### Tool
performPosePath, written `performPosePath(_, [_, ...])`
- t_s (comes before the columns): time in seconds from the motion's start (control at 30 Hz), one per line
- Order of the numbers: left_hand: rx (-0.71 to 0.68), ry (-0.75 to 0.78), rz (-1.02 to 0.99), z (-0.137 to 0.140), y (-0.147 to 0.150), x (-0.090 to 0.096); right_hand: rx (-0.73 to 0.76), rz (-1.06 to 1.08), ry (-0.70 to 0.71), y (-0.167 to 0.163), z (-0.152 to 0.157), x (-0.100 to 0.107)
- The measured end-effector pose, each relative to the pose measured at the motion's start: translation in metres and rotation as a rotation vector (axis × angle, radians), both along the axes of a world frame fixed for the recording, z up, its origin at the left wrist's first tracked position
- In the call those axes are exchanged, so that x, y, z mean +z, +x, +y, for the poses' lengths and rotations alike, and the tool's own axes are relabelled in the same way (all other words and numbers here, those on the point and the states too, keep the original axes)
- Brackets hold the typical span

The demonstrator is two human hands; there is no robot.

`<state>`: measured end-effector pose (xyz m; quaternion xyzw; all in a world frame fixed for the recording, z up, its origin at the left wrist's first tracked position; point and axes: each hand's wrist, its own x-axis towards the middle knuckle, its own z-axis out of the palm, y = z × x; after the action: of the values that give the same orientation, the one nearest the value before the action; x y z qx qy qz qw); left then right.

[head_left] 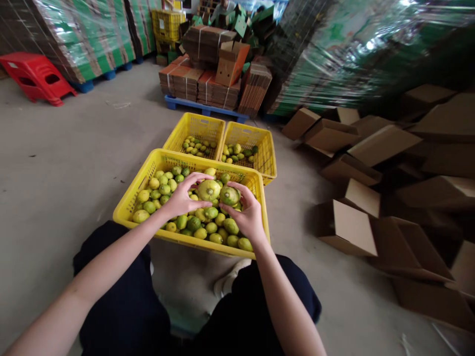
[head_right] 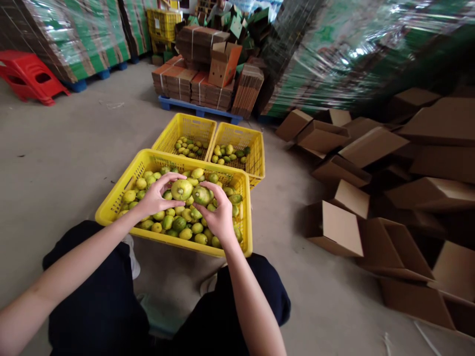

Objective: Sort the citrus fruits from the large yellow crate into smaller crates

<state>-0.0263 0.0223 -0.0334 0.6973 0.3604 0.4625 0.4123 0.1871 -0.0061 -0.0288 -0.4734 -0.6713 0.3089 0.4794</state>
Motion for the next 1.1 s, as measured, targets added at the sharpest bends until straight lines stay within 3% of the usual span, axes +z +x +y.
performPosePath(0.2, [-0.008, -0.193, -0.081, -0.002, 0.001, 0.008, 0.0, 0.091, -0.08, -0.002, 0.002, 0.002])
performPosePath(0.33, [-0.053, -0.491, -0.253, 0.0, 0.002, 0.006, 0.048, 0.4, -0.37, -0.008, 0.002, 0.006])
performPosePath(0.47, [-0.138, -0.805, -0.337, 0.005, 0.004, -0.009, 0.104, 0.636, -0.673, -0.012, 0.008, 0.004])
performPosePath(0.6, [-0.154, -0.928, -0.366, 0.008, 0.006, -0.02, 0.135, 0.685, -0.854, -0.015, 0.014, -0.003])
performPosePath(0.73, [-0.11, -0.871, -0.44, 0.008, 0.005, -0.017, 0.073, 0.721, -0.755, -0.017, 0.012, -0.002])
performPosePath(0.87, [-0.158, -0.651, -0.471, 0.009, 0.001, -0.009, 0.054, 0.74, -0.569, -0.018, 0.007, 0.003])
performPosePath(0.97, [-0.12, -0.486, -0.407, 0.012, -0.001, -0.006, 0.054, 0.638, -0.381, -0.017, 0.006, 0.003])
performPosePath(1.1, [-0.045, -0.389, -0.342, 0.012, -0.002, -0.003, 0.046, 0.511, -0.171, -0.018, 0.007, 0.001])
